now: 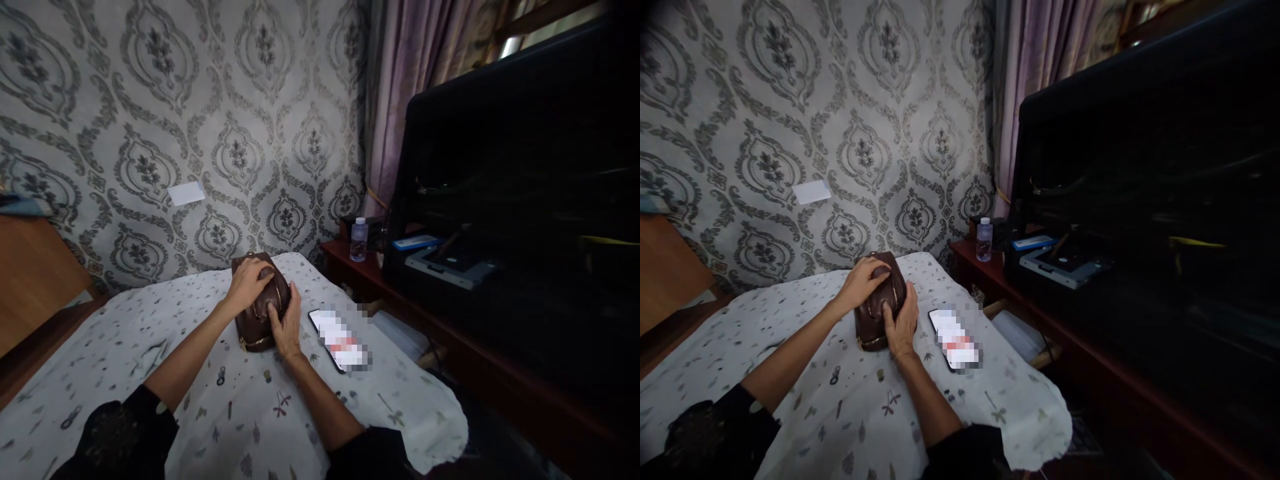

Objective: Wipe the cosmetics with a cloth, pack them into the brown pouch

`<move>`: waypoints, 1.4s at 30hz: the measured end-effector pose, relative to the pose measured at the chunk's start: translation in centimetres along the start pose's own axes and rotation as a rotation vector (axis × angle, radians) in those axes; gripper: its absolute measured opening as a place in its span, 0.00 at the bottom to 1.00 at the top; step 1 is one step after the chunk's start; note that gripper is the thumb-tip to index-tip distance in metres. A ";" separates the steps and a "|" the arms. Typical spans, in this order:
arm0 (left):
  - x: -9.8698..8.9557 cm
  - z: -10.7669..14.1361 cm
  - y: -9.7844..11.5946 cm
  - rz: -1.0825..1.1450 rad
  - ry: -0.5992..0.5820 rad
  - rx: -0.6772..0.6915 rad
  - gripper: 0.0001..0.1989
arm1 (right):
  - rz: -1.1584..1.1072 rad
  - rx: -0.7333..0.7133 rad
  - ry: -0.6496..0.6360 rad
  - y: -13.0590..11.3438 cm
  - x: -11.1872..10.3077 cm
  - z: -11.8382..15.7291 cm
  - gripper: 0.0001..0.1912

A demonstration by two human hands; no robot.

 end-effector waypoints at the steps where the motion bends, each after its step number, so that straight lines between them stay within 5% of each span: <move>1: 0.2 -0.1 -0.1 0.000 0.004 -0.005 0.07 | -0.006 0.011 0.000 0.1 0.0 0.0 0.37; 28: 1.5 0.2 -1.2 0.099 0.127 -0.182 0.10 | 0.139 -0.041 -0.070 -0.4 0.2 0.1 0.23; 42: 2.5 2.4 2.2 -0.424 0.165 0.058 0.05 | 0.135 -0.017 -0.106 -0.5 0.2 0.1 0.25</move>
Point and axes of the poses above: each hand's wrist, its own z-axis away from the middle knuckle, its own x-axis out of the palm, y = z × x, the point moved 3 cm from there along -z, towards the middle knuckle, and after that the axes turned 1 degree about y, right-handed, at the moved point
